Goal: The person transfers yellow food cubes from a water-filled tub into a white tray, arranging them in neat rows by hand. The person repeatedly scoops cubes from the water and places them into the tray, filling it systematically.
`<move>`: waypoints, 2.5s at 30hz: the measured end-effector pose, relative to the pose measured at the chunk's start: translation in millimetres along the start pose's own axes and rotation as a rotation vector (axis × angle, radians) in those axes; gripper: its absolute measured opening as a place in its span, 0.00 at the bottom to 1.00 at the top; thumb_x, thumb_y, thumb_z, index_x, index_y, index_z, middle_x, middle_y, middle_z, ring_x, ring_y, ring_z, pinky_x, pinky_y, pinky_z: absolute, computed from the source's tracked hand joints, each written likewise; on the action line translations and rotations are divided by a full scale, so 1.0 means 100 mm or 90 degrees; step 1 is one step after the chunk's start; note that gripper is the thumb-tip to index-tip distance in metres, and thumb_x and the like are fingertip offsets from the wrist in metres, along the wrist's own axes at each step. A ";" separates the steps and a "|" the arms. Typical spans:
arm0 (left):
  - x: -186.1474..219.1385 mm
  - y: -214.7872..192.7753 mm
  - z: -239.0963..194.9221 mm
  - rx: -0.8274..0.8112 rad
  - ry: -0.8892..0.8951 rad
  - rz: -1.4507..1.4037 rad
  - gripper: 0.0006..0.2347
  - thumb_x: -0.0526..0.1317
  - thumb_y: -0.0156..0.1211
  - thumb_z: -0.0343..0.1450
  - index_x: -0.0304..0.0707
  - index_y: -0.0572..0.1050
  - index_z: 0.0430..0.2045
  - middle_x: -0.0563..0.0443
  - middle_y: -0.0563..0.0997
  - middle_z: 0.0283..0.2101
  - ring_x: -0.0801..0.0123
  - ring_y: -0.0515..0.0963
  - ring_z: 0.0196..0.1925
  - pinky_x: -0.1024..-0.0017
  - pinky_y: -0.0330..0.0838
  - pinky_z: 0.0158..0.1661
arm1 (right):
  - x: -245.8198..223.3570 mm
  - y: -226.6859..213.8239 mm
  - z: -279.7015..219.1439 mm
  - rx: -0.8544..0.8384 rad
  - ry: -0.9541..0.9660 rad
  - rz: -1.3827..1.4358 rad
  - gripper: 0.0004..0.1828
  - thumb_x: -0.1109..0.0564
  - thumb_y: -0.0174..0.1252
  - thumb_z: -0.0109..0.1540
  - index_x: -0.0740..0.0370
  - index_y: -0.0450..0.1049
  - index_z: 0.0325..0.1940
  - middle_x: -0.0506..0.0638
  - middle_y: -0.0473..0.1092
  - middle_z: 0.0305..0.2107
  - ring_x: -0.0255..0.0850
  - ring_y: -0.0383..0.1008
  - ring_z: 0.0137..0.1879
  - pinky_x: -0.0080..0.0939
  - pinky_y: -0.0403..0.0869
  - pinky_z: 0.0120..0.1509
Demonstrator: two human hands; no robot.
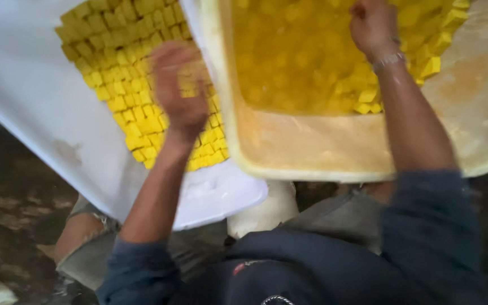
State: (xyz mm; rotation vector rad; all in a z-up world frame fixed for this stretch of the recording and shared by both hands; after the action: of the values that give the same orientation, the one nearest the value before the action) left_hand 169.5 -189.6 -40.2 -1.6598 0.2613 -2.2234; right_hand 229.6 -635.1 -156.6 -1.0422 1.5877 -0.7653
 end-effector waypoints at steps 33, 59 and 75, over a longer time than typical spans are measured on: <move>1.10 0.91 -0.91 -0.202 -0.460 -0.372 0.15 0.44 0.58 0.78 0.33 0.78 0.54 0.51 0.79 0.38 0.73 0.74 0.40 0.74 0.72 0.41 | -2.63 -1.36 -2.20 0.114 -0.276 0.044 0.26 0.58 0.73 0.59 0.62 0.71 0.59 0.61 0.71 0.55 0.58 0.72 0.61 0.52 0.73 0.64; -0.55 -1.50 -2.62 0.011 -0.680 -0.267 0.13 0.44 0.66 0.70 0.38 0.74 0.43 0.50 0.81 0.42 0.70 0.82 0.32 0.72 0.82 0.29 | -2.39 2.56 -2.19 -0.334 -0.031 -0.183 0.18 0.66 0.52 0.59 0.62 0.77 0.51 0.67 0.75 0.40 0.62 0.76 0.47 0.55 0.75 0.51; -0.53 -1.19 -2.74 0.084 -0.785 -0.588 0.16 0.51 0.53 0.75 0.38 0.76 0.44 0.51 0.77 0.44 0.72 0.78 0.43 0.68 0.82 0.39 | -3.32 2.06 -2.34 -0.249 -0.089 0.179 0.20 0.55 0.71 0.58 0.62 0.71 0.48 0.62 0.74 0.46 0.57 0.76 0.52 0.50 0.75 0.58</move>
State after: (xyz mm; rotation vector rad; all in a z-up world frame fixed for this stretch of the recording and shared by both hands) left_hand -98.9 -76.2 -126.9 -3.0045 -1.0984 -1.0677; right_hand -19.6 -254.4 -140.7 -1.0886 1.7528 -0.1893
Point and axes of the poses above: each hand's wrist, its own z-axis towards the middle knuckle, its own y-axis out of the palm, x = y × z, the point moved 6 cm from there along z, towards the middle knuckle
